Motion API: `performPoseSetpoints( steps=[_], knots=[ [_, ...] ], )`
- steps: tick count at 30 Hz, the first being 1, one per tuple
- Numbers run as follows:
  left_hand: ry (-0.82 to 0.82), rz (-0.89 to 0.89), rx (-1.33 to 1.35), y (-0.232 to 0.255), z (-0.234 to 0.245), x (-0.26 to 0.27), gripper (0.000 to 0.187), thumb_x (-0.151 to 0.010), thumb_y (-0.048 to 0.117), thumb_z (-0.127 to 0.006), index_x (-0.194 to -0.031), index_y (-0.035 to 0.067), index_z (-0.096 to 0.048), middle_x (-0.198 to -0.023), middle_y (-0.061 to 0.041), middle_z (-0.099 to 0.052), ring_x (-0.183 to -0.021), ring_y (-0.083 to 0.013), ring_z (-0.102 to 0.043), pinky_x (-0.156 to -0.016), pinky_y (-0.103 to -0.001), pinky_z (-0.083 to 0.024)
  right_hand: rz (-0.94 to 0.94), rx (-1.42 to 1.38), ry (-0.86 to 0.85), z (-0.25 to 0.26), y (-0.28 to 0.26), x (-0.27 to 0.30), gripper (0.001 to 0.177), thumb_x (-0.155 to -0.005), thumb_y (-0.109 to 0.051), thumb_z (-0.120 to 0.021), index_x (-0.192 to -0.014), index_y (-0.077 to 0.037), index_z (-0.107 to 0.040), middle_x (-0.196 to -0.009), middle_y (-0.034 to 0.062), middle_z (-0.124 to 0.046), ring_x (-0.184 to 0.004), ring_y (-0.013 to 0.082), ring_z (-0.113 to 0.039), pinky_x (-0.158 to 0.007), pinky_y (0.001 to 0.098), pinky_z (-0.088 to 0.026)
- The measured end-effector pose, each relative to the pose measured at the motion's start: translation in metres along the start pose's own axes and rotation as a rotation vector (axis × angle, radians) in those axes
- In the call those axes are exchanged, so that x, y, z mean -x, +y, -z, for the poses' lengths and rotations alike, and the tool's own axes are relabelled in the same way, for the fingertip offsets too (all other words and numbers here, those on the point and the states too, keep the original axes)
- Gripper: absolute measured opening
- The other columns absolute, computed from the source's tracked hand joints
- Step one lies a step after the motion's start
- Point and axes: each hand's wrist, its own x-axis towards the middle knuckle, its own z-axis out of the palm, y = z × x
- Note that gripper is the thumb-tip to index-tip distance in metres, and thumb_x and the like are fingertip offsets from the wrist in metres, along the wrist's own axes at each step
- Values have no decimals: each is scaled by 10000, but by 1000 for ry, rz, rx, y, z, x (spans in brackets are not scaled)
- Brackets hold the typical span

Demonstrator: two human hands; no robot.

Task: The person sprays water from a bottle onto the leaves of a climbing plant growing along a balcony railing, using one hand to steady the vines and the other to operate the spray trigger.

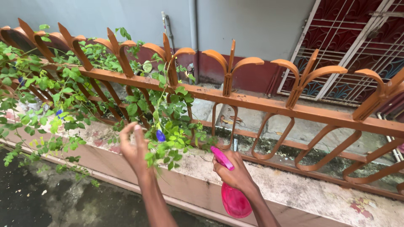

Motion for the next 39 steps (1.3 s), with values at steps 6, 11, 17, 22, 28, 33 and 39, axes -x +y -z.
performPoseSetpoints(
  steps=[6,11,17,22,28,33,39],
  knots=[
    [78,-427,-74,65,1,17,134,-1041,142,-541,-1046,22,-600,-1163,-117,-624,-632,-140,-603,-528,-297,-541,-38,-15,-12,1,-1,-6,193,-767,-169,-604,-759,10,-675,-673,197,-671,-671,363,-630,-694,476,-484],
    [-421,-64,-262,71,-31,32,195,-981,219,-545,-996,66,-665,-828,-78,-693,-589,-138,-644,-491,-323,-535,-117,-72,-50,3,-2,-11,197,-772,-171,-591,-768,10,-671,-656,182,-689,-631,325,-691,-669,444,-529],
    [-355,-292,-525,-12,-78,51,355,-873,230,-725,-1109,-13,-619,-1013,-207,-667,-824,-329,-677,-758,-480,-533,-131,-86,-44,1,-1,-9,178,-741,-158,-605,-758,0,-684,-656,188,-693,-627,316,-704,-667,444,-541],
    [-439,-296,-667,-53,-96,59,556,-797,289,-791,-1253,40,-593,-1257,-225,-579,-1118,-388,-608,-971,-521,-482,-133,-77,-33,3,6,-8,177,-748,-155,-598,-760,1,-678,-663,188,-695,-631,318,-700,-693,435,-544],
    [-501,-3,-738,-108,-93,64,480,-907,374,-702,-1339,182,-620,-1344,-163,-598,-1189,-399,-598,-966,-542,-457,-156,-149,-36,3,7,1,161,-752,-147,-610,-740,3,-668,-647,145,-695,-608,251,-673,-645,416,-537],
    [-519,73,-625,-108,-72,47,375,-899,406,-699,-1171,152,-741,-955,-219,-723,-909,-398,-702,-838,-471,-520,-248,-299,-40,-2,-13,12,123,-751,-112,-575,-747,-11,-646,-625,88,-689,-513,194,-632,-539,361,-529],
    [-599,143,-225,-77,-33,56,298,-871,332,-755,-1076,117,-731,-808,-98,-749,-620,-194,-695,-604,-370,-532,-284,-565,-80,-32,-27,33,107,-748,-57,-550,-756,-26,-652,-630,68,-675,-488,136,-587,-480,304,-485]
  ],
)
